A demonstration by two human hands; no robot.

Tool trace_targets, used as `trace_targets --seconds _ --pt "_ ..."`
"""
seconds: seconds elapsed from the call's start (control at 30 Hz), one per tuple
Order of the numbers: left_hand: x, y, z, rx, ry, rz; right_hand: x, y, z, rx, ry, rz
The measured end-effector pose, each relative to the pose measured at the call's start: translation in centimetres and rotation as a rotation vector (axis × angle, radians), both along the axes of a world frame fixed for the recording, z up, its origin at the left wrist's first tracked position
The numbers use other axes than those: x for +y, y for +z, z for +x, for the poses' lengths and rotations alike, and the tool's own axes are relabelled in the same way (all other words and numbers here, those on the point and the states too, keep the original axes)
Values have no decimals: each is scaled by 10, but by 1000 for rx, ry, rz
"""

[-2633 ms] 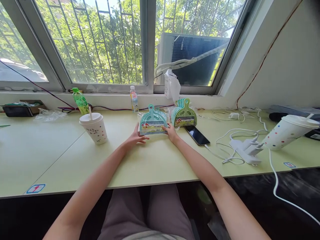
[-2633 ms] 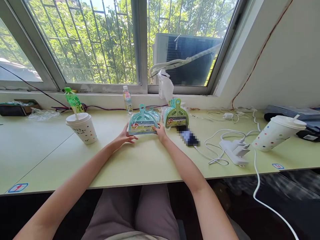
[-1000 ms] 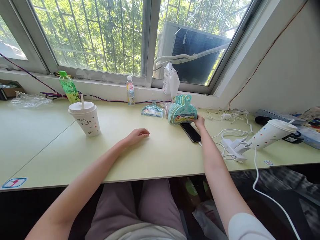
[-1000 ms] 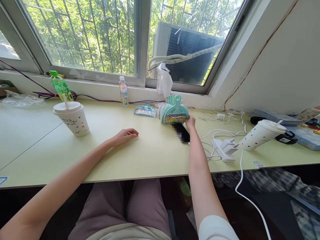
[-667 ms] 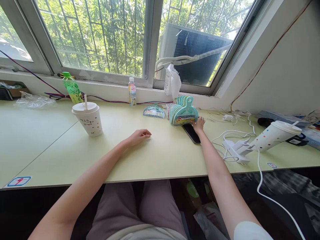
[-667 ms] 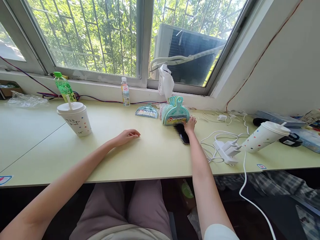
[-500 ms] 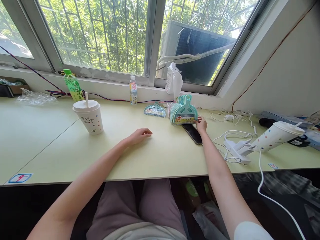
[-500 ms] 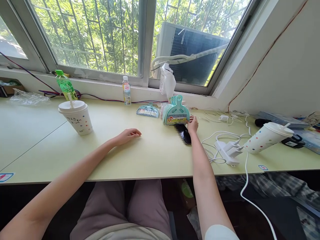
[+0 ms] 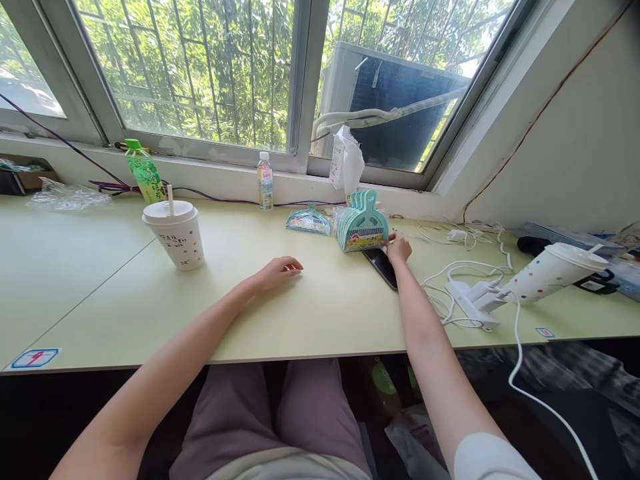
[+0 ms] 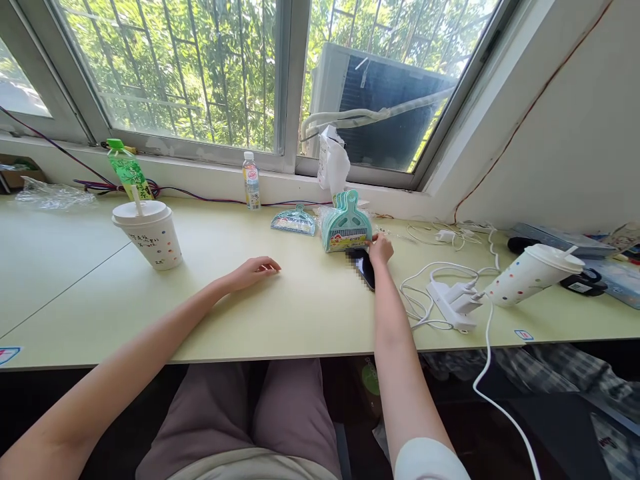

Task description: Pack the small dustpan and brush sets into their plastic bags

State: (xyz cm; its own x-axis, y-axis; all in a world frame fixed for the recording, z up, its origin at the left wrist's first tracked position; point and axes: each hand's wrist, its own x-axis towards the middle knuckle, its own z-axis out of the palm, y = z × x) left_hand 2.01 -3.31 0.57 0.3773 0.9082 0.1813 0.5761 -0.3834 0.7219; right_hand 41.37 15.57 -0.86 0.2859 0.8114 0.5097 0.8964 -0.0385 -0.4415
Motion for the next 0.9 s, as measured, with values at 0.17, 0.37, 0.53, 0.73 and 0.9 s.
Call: trace_targets --seconds 0.17,0.37,0.53,0.73,0.9 --pt "3 -4 -1 -1 -9 16 -2 -4 2 24 49 -93" --pt "6 -10 -2 -44 -21 20 -2 -1 19 169 156 -212" --pt "9 -12 -2 -82 -16 24 -19 15 -14 211 23 86" --pt "7 -7 -6 -83 42 11 -76 15 -139 -164 633 320" --pt "8 -4 -12 -117 114 47 -59 -5 -226 -336 684 -51"
